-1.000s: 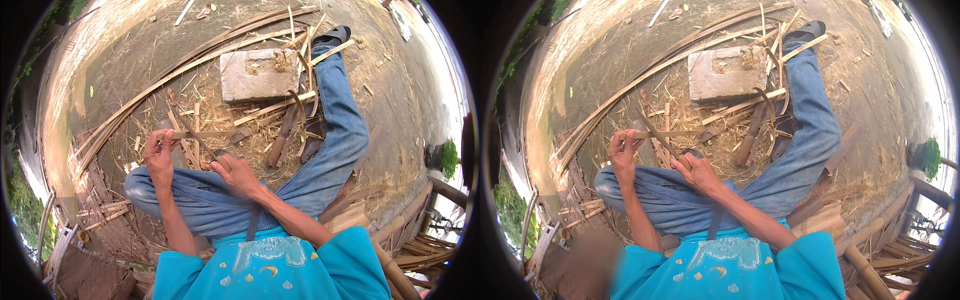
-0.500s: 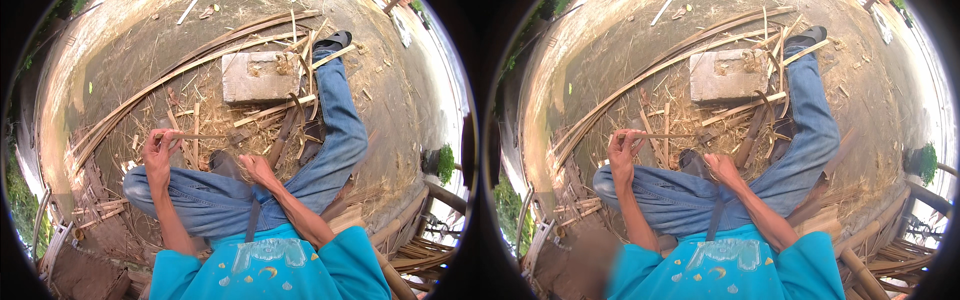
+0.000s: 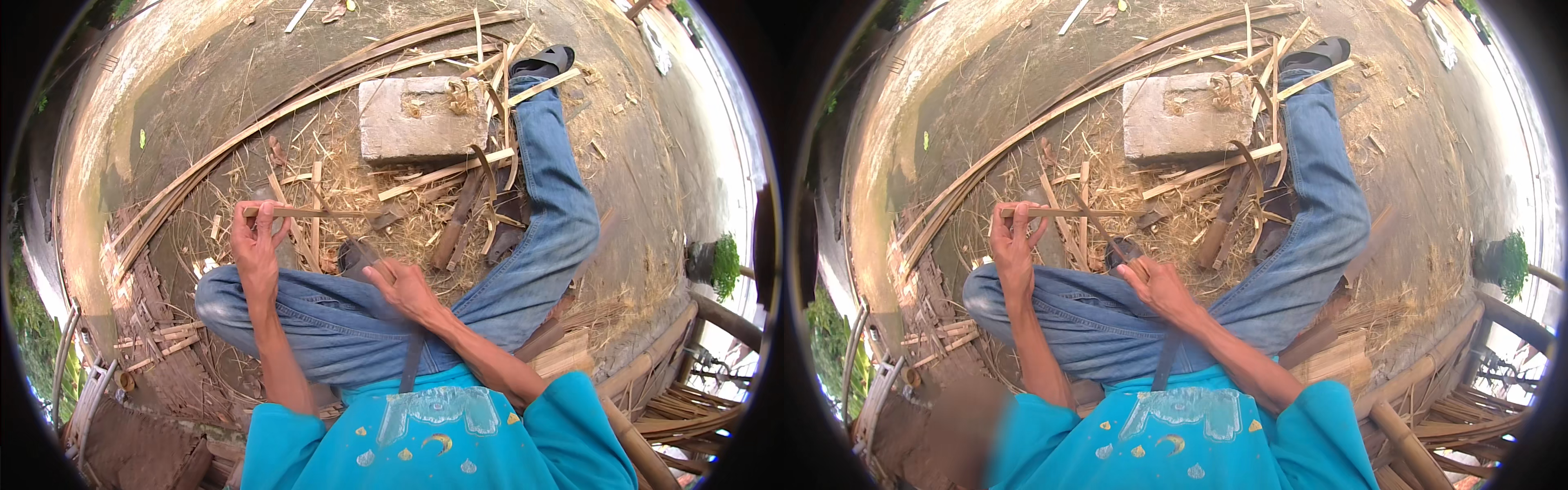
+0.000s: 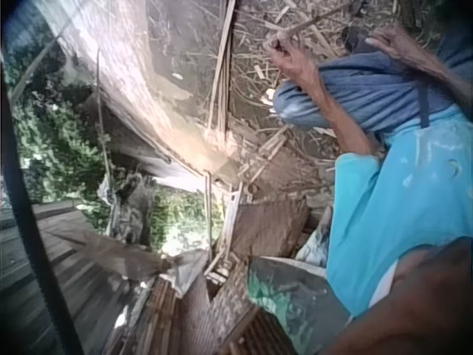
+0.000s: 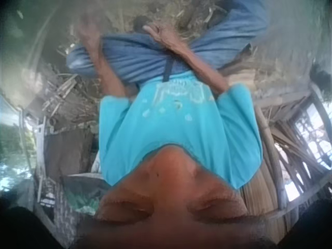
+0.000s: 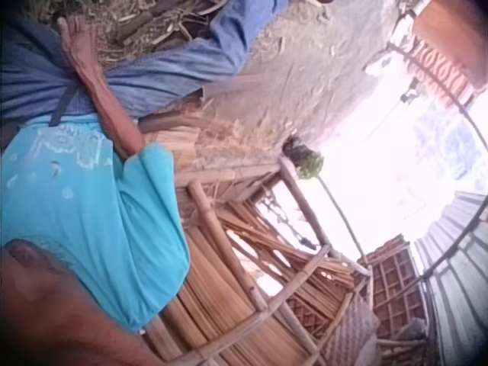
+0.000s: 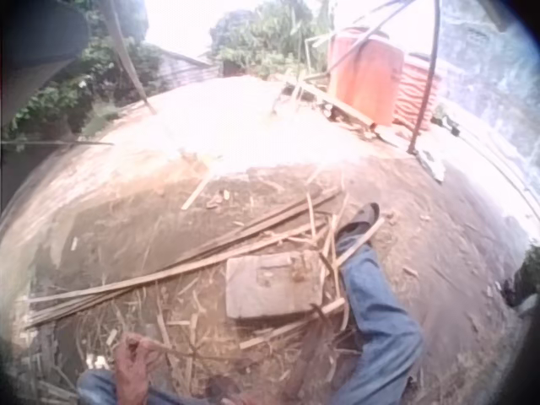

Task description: The person sits on the ground and uses a large knife to shave thin strips from a bamboo stick. They repeatedly hold the stick and draw the blade along its length to produce fine shavings, which accumulate on the ground.

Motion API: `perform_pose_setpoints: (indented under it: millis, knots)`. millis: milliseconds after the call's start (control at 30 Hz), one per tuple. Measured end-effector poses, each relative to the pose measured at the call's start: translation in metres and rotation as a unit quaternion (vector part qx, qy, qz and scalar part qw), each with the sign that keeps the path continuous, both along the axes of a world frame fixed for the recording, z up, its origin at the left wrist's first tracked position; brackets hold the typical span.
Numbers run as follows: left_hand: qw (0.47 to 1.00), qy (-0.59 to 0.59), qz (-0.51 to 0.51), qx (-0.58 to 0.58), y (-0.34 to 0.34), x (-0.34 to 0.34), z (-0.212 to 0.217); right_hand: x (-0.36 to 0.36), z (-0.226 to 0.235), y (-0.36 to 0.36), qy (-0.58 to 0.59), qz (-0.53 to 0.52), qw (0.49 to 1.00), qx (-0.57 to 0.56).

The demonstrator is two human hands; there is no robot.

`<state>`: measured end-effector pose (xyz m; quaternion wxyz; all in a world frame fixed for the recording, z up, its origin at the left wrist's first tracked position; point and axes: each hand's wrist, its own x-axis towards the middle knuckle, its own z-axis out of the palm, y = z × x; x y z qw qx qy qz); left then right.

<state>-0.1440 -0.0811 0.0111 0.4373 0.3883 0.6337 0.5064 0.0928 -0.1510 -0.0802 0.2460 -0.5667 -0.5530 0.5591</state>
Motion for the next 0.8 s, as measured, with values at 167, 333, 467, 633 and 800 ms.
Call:
perform_pose_setpoints:
  millis: [167,333,467,633,800]
  knots:
    - [1.000,0.004,0.024,-0.017,0.001,-0.001,0.000,0.006,-0.036,-0.008,-0.078,-0.042,0.996,-0.010]
    - [1.000,0.001,0.011,-0.010,-0.001,-0.001,-0.001,0.011,-0.003,0.002,-0.040,-0.021,0.997,-0.070]
    - [1.000,0.008,0.020,-0.010,0.001,-0.003,-0.001,0.021,-0.034,-0.004,-0.071,-0.040,0.995,-0.055]
    - [1.000,0.003,0.011,-0.002,-0.002,0.000,0.001,0.025,-0.034,0.003,-0.052,-0.049,0.987,-0.141]
    - [1.000,-0.010,-0.002,0.003,-0.004,-0.004,-0.005,0.003,0.027,-0.002,-0.015,0.036,0.999,-0.030]
